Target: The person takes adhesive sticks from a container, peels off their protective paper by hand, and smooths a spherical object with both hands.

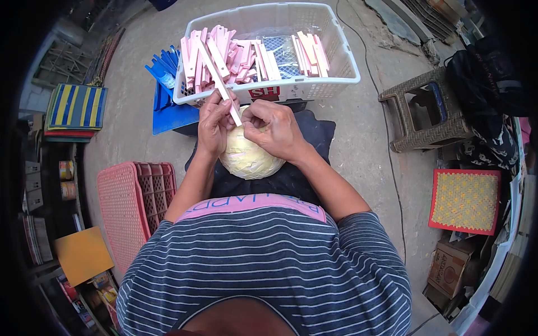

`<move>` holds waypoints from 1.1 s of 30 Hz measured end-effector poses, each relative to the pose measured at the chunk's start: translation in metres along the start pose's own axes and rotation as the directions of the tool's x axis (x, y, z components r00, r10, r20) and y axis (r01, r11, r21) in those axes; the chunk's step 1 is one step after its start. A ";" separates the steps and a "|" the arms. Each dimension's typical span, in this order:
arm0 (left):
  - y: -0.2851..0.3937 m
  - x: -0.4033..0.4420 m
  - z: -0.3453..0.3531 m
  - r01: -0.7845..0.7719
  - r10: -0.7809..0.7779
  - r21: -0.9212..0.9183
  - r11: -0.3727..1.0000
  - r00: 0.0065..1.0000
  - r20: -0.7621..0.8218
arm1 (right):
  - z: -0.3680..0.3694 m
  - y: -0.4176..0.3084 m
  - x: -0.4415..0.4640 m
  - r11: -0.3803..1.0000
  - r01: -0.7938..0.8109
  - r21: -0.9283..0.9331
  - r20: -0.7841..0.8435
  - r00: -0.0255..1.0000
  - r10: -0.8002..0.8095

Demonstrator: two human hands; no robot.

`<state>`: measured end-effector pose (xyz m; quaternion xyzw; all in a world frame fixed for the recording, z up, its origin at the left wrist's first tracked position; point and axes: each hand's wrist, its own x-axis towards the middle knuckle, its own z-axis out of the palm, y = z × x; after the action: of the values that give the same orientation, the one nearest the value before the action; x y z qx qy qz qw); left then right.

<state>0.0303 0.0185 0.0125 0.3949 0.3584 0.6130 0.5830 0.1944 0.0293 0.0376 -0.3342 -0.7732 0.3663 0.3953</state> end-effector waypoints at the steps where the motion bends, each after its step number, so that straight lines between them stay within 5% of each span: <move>1: 0.001 0.000 0.000 0.015 -0.014 -0.027 1.000 1.000 0.024 | 0.000 0.000 0.000 1.000 -0.014 0.015 0.013 1.000 0.014; 9: 0.007 0.001 -0.003 0.102 -0.089 -0.078 0.992 0.985 0.150 | -0.004 0.002 0.005 0.973 -0.149 0.178 0.172 0.978 0.119; 15: 0.006 0.003 -0.008 0.120 -0.098 -0.288 0.950 0.991 0.089 | -0.003 0.002 0.007 0.952 -0.174 0.251 0.108 0.983 0.151; 18: 0.003 0.004 -0.014 0.115 -0.081 -0.346 0.931 0.990 0.112 | 0.005 0.000 0.005 0.984 0.172 0.055 -0.081 0.983 -0.167; 22: -0.003 0.009 -0.022 0.121 -0.059 -0.517 0.847 0.989 0.135 | 0.012 0.000 0.001 0.896 0.355 -0.267 -0.106 0.913 -0.393; 25: 0.008 0.003 -0.015 0.202 -0.177 -0.385 0.900 0.979 0.099 | 0.011 0.007 0.003 0.840 0.469 -0.273 -0.077 0.860 -0.505; 28: 0.023 0.003 -0.024 0.364 -0.296 -0.312 0.878 0.924 0.243 | 0.001 -0.001 0.014 0.833 0.501 -0.233 0.013 0.858 -0.513; 31: 0.043 -0.005 -0.009 0.443 -0.428 -0.136 0.886 0.895 0.121 | -0.023 0.001 0.027 0.790 0.436 -0.430 0.079 0.890 -0.448; 33: 0.050 -0.003 -0.023 0.470 -0.442 0.006 0.882 0.824 0.355 | -0.034 0.015 0.035 0.783 0.399 -0.478 0.105 0.911 -0.400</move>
<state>-0.0122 0.0125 0.0475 0.3748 0.3089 0.3909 0.7818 0.2108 0.0757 0.0528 -0.2523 -0.8930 0.0664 0.3668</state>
